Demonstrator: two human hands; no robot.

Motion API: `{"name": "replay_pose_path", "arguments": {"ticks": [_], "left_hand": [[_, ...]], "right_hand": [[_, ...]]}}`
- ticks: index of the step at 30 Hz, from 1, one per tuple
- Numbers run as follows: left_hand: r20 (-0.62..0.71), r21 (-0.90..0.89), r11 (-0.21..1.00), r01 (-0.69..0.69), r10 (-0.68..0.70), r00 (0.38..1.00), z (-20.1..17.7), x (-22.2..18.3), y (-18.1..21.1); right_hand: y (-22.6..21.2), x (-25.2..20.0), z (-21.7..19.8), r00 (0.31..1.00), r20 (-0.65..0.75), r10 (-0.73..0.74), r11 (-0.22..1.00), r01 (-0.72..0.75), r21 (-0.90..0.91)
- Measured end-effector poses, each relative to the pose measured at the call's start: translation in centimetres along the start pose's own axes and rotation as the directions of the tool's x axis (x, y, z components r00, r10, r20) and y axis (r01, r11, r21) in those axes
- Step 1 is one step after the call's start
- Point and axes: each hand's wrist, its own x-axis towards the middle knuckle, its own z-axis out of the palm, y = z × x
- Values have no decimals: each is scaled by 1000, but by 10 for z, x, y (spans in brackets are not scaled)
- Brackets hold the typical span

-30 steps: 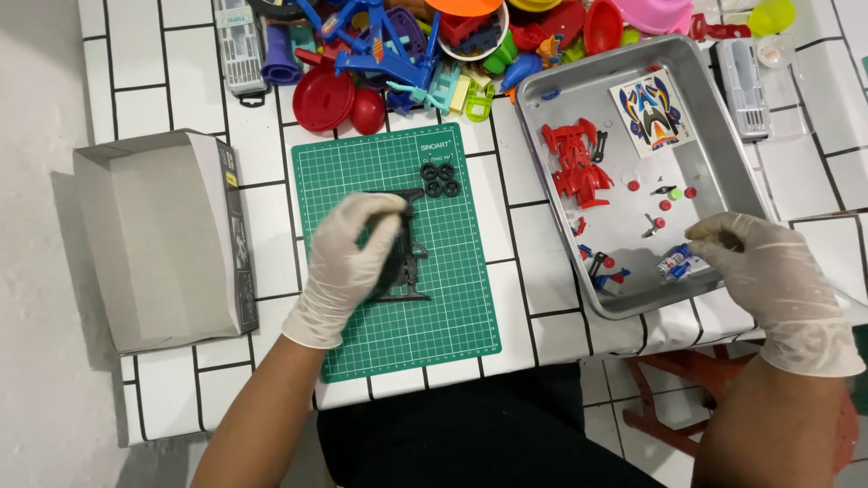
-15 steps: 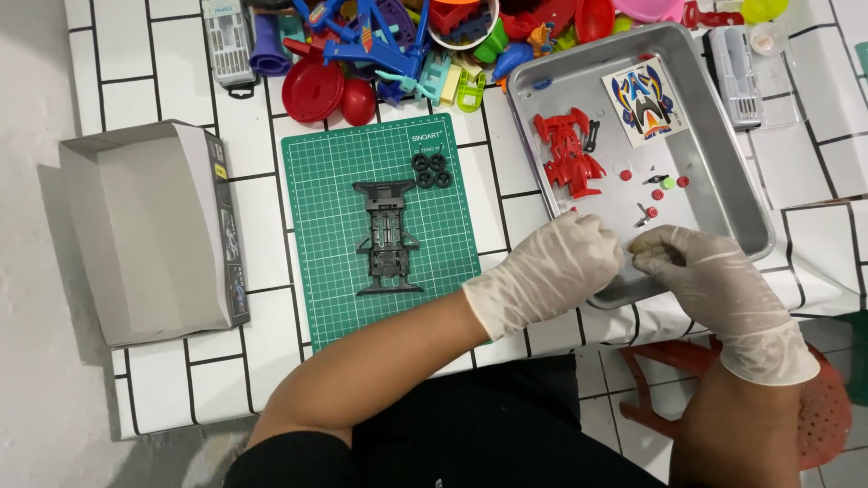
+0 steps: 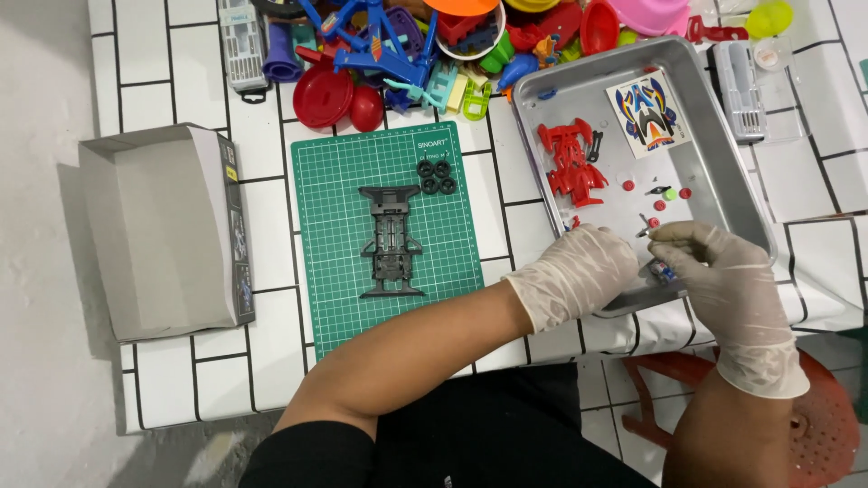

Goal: Assembling the chassis and internal mechanical parts of a toy car model.

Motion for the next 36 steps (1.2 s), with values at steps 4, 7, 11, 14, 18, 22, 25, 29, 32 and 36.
{"name": "replay_pose_path", "arguments": {"ticks": [4, 7, 11, 14, 18, 22, 25, 29, 32, 36], "left_hand": [[-160, -113, 990, -81, 63, 985, -73, -59, -28], [-164, -135, 991, -15, -7, 986, -112, -108, -50], [-274, -478, 876, 67, -221, 936, -131, -166, -84], [-348, -621, 775, 115, -404, 846, -119, -198, -108], [-356, -809, 578, 111, -630, 690, -109, -229, -117], [-349, -857, 505, 98, -710, 612, -98, -240, -117], [-359, -875, 480, 65, -734, 577, -93, -243, -118], [-410, -887, 458, -51, -734, 541, -85, -242, -116], [-466, -868, 478, -133, -693, 549, -87, -241, -114], [-633, -754, 607, -252, -569, 524, -92, -239, -105]], "right_hand": [[5, 1, 7, 997, -75, -21, 958, 41, 283], [-7, -2, 19, 992, -109, -60, 926, 96, 365], [-55, -12, 50, 980, 41, -197, 918, 169, 358], [-65, -9, 104, 937, 49, -346, 906, 319, 279], [-56, 16, 175, 759, 2, -651, 757, 649, 76], [-59, 32, 206, 672, 36, -739, 672, 740, -26], [-54, 40, 218, 658, 103, -746, 641, 751, -157], [-60, 30, 207, 694, 52, -718, 694, 719, -35], [-83, 11, 193, 801, 22, -598, 780, 576, 243], [-94, -4, 187, 900, 338, -274, 625, -100, 774]]}}
